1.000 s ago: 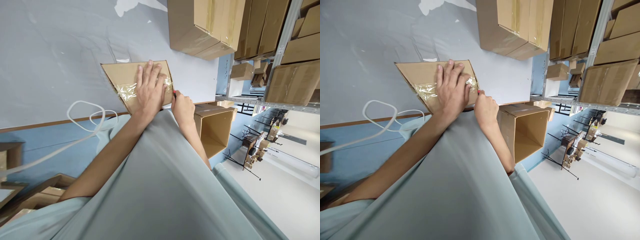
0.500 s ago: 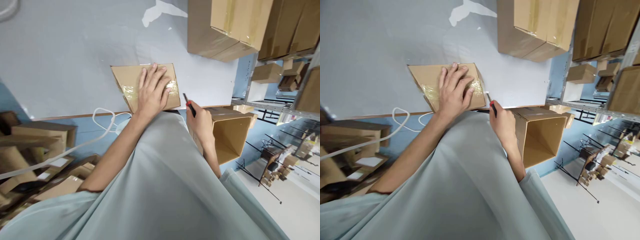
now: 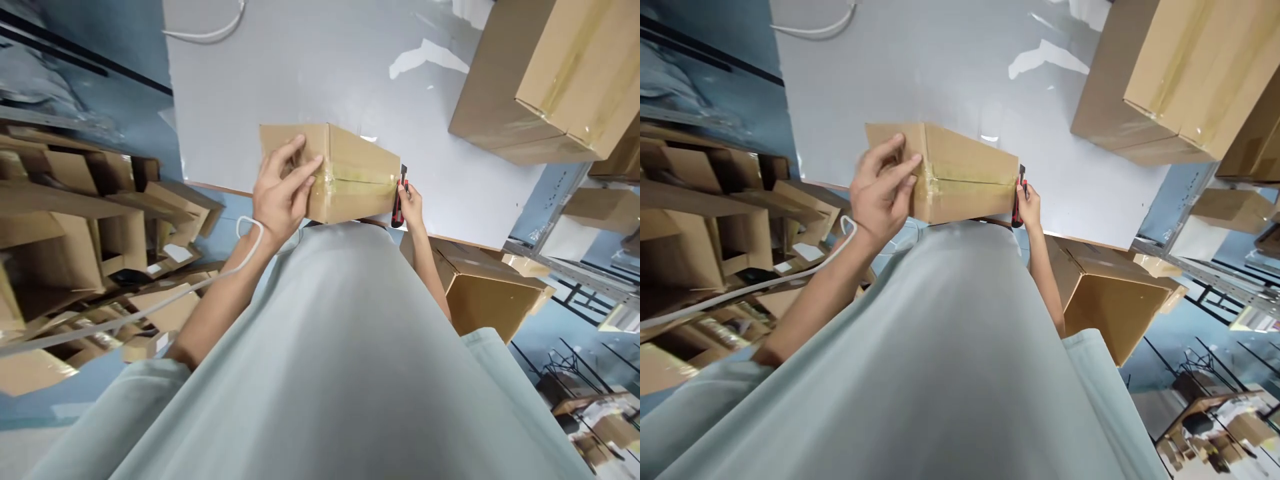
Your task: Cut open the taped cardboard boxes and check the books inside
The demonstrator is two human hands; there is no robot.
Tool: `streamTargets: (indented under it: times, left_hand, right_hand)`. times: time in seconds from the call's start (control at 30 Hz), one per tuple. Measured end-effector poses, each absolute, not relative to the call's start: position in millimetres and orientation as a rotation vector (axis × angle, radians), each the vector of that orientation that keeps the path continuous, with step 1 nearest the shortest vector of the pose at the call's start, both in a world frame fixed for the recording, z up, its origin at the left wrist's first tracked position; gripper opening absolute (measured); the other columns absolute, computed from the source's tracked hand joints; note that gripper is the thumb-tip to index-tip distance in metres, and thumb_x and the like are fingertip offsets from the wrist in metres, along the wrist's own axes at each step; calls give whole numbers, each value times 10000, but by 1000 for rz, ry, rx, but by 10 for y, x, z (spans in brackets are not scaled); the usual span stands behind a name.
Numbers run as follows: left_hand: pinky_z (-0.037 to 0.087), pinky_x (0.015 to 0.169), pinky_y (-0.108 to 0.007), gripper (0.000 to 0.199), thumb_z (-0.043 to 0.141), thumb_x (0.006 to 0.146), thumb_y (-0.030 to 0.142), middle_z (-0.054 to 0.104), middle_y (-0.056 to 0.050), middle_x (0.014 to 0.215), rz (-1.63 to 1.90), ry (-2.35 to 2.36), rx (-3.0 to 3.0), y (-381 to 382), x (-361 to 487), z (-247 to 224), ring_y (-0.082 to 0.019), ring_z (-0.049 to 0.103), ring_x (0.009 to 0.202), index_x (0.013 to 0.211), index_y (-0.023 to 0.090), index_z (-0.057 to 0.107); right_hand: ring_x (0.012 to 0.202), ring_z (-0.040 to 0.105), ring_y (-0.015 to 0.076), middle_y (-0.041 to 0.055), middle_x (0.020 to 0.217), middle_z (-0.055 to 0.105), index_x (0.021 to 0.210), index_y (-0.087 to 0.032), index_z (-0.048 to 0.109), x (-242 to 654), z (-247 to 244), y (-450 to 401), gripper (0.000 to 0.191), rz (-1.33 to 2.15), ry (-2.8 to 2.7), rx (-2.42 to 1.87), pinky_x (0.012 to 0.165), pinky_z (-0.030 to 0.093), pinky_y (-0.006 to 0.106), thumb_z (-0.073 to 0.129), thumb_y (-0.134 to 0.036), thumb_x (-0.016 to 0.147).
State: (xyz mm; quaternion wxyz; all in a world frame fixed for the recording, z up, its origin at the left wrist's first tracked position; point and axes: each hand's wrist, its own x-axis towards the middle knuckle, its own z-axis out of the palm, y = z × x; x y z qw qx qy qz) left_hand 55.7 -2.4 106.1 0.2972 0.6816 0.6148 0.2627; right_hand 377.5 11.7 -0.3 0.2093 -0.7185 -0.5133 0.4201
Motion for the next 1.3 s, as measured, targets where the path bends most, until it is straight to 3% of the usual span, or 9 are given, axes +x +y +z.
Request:
streamTargets:
  times: [0.07, 0.2, 0.3, 0.4, 0.53, 0.67, 0.9, 1.13, 1.3]
  left_hand:
    - [490, 1298, -632, 802, 234, 1145, 796, 612, -65, 1699, 691, 1736, 1765, -83, 441, 1074, -343, 554, 1588, 1545, 265, 682]
    - [485, 1307, -564, 823, 209, 1156, 784, 680, -77, 1575, 774, 1749, 1697, -74, 393, 904, -315, 596, 1539, 1616, 263, 648]
    - [520, 1291, -500, 736, 330, 1166, 762, 729, -93, 1507, 886, 1621, 1593, 1, 473, 618, -304, 662, 1457, 1554, 272, 720]
    - [612, 1175, -474, 609, 468, 1155, 657, 757, -137, 1455, 900, 1496, 1473, 56, 564, 320, -320, 719, 1374, 1445, 223, 782]
    - [654, 1127, -459, 520, 662, 1051, 465, 735, -129, 1485, 906, 1407, 1383, 74, 569, 102, -296, 769, 1267, 1514, 240, 732]
    - [654, 1124, -453, 702, 784, 940, 366, 703, -114, 1537, 885, 1335, 1421, 88, 504, 108, -300, 762, 1287, 1622, 276, 647]
    - [641, 1130, -468, 630, 733, 963, 300, 629, -119, 1645, 880, 1246, 1528, 91, 487, 102, -333, 674, 1436, 1590, 280, 675]
    - [638, 1131, -468, 612, 727, 980, 333, 615, -106, 1652, 880, 1234, 1515, 93, 486, 21, -339, 633, 1489, 1589, 304, 675]
    - [632, 1146, -479, 596, 717, 1012, 405, 606, -113, 1658, 863, 1241, 1510, 107, 485, 3, -347, 630, 1487, 1597, 300, 672]
  right_hand:
    - [926, 707, 164, 110, 1114, 830, 1192, -152, 717, 3711, 157, 114, 346, 1100, -1482, -1992, 859, 550, 245, 454, -376, 1175]
    - [882, 691, 214, 111, 1057, 822, 1213, -166, 743, 3798, 594, 12, 421, 885, -1541, -2106, 830, 524, 292, 450, -467, 1173]
    - [919, 716, 253, 124, 1084, 835, 1259, -198, 753, 3905, 866, -88, 431, 718, -1599, -2217, 857, 524, 325, 442, -482, 1169]
    - [990, 749, 295, 141, 1139, 852, 1290, -220, 771, 3922, 1036, -140, 423, 651, -1684, -2301, 904, 542, 364, 427, -433, 1165]
    - [1156, 771, 319, 191, 1390, 806, 1469, -198, 748, 3759, 1243, -112, 471, 523, -1794, -2329, 996, 579, 402, 435, -359, 1156]
    - [1268, 761, 283, 124, 1501, 764, 1592, -279, 705, 3349, 1496, 2, 490, 578, -2131, -2208, 1016, 591, 356, 413, -372, 1209]
    - [1270, 754, 253, 49, 1557, 741, 1689, -393, 614, 2634, 1654, 308, 517, 710, -2849, -1984, 952, 587, 308, 425, -261, 1226]
    - [1302, 750, 253, 37, 1590, 721, 1687, -381, 596, 2533, 1681, 402, 545, 685, -2999, -1982, 966, 598, 322, 427, -188, 1206]
    - [1282, 754, 262, 89, 1574, 715, 1661, -347, 596, 2382, 1754, 413, 530, 628, -3084, -2014, 975, 605, 339, 425, -152, 1199]
